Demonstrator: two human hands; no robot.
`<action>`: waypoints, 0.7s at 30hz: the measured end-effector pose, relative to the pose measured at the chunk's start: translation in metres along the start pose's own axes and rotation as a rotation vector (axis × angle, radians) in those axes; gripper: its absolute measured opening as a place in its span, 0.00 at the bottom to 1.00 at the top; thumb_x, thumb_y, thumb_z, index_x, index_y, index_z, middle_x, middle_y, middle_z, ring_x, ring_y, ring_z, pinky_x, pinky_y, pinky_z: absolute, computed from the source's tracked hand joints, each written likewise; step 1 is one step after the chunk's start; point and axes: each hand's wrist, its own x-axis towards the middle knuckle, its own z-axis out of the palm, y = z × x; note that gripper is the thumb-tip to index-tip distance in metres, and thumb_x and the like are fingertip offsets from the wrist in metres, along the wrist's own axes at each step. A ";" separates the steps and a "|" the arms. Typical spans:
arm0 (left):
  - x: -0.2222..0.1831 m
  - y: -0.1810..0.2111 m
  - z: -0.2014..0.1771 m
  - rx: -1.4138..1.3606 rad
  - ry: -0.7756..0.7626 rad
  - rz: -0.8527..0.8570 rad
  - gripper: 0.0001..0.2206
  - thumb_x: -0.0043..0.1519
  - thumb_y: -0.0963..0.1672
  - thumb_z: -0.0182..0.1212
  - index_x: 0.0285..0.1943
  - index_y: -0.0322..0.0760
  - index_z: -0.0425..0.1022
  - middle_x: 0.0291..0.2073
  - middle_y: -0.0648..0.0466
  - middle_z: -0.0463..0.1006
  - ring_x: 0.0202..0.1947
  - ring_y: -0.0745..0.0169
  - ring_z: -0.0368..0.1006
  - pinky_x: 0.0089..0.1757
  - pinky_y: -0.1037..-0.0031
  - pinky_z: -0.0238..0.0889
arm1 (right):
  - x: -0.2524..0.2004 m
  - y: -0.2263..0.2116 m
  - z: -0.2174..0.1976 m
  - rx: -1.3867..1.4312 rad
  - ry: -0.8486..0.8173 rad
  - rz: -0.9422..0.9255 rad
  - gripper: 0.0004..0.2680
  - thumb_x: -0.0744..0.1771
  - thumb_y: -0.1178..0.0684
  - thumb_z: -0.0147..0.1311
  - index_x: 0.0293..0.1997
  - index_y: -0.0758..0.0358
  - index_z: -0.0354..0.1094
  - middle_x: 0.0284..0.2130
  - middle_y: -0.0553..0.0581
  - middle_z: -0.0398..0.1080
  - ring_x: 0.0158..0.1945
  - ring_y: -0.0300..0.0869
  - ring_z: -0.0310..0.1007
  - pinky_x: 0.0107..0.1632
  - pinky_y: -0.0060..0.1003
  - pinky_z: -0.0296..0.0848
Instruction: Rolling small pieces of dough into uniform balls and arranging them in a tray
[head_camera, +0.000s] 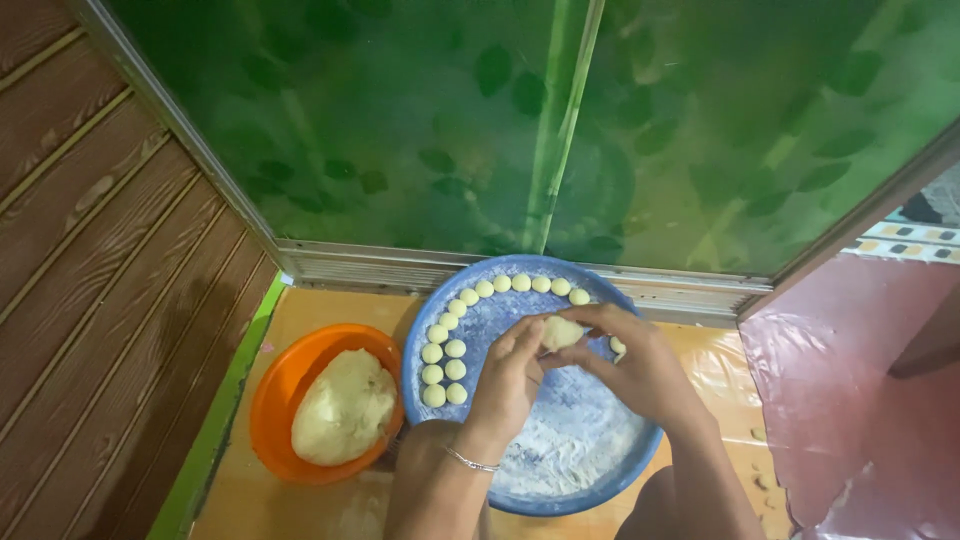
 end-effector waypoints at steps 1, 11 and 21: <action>-0.003 0.007 0.007 0.014 -0.035 0.006 0.12 0.67 0.42 0.59 0.53 0.24 0.77 0.41 0.41 0.80 0.42 0.52 0.79 0.47 0.58 0.77 | -0.001 0.005 -0.001 -0.059 0.057 0.058 0.18 0.59 0.52 0.71 0.54 0.51 0.77 0.41 0.54 0.82 0.48 0.49 0.81 0.54 0.45 0.78; 0.002 -0.012 -0.017 0.463 0.017 0.137 0.08 0.60 0.38 0.70 0.47 0.31 0.83 0.32 0.45 0.84 0.31 0.63 0.81 0.36 0.74 0.79 | -0.001 0.000 0.000 0.270 -0.064 0.082 0.16 0.61 0.61 0.66 0.55 0.66 0.74 0.44 0.64 0.79 0.43 0.51 0.81 0.48 0.51 0.82; -0.001 -0.008 -0.013 0.205 -0.002 0.106 0.06 0.61 0.37 0.65 0.44 0.22 0.81 0.31 0.40 0.81 0.32 0.56 0.79 0.35 0.71 0.75 | 0.001 0.004 0.005 0.489 0.179 0.280 0.06 0.64 0.63 0.63 0.43 0.72 0.79 0.24 0.59 0.72 0.31 0.42 0.71 0.39 0.41 0.78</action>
